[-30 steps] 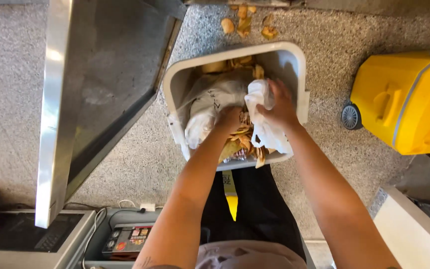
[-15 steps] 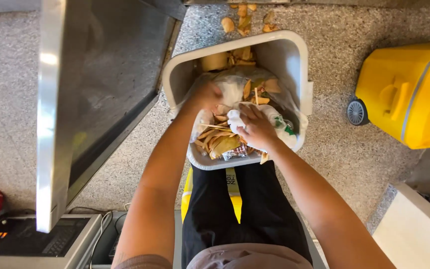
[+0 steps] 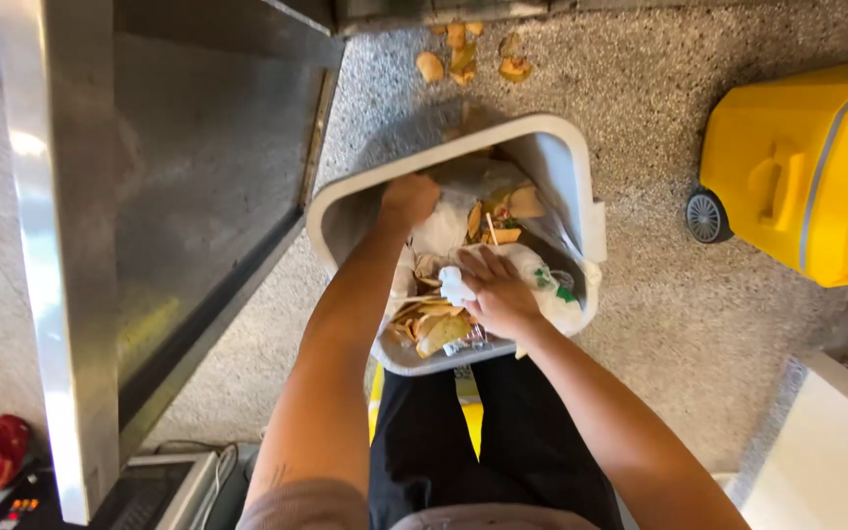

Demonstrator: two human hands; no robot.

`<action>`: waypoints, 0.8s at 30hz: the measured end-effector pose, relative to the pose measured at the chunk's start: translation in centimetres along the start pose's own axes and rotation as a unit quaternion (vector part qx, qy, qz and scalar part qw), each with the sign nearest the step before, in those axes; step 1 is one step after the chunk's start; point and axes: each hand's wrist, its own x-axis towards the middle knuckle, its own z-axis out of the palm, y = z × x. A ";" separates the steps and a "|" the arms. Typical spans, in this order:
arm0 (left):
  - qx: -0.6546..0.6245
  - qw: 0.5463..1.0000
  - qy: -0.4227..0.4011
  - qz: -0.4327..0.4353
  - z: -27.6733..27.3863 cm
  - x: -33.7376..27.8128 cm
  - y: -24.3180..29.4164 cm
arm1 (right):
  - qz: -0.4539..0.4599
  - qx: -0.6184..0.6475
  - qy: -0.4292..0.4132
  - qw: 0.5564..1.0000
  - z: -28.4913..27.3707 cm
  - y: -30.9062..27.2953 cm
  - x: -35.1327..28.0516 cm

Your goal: Dispose of floor trash and wash a reusable bag and small items in a sink.

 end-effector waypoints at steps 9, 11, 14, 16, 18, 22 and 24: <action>-0.037 0.999 -0.020 -0.002 -3.9 -2.3 1.6 | 0.010 -0.094 -0.026 0.995 -0.9 -0.9 5.5; -0.033 0.999 -0.029 0.007 -3.5 -2.2 1.8 | 0.012 -0.098 -0.031 0.995 0.0 -0.2 6.6; -0.023 0.999 -0.039 0.009 -2.2 -1.5 0.9 | 0.008 -0.113 -0.004 0.994 3.0 1.2 9.4; -0.018 0.999 -0.046 0.010 -1.2 -0.3 -0.2 | 0.010 -0.117 0.022 0.993 4.8 2.5 11.9; -0.033 0.999 -0.022 -0.015 1.0 -0.4 -0.1 | 0.014 -0.107 0.075 0.991 7.0 3.0 12.5; -0.033 0.998 0.045 -0.033 -3.6 -5.5 1.8 | 0.022 -0.077 0.080 0.994 2.5 2.4 12.0; -0.134 0.981 0.124 -0.065 -10.4 -8.5 2.7 | 0.020 -0.041 0.079 0.996 -0.3 2.7 11.7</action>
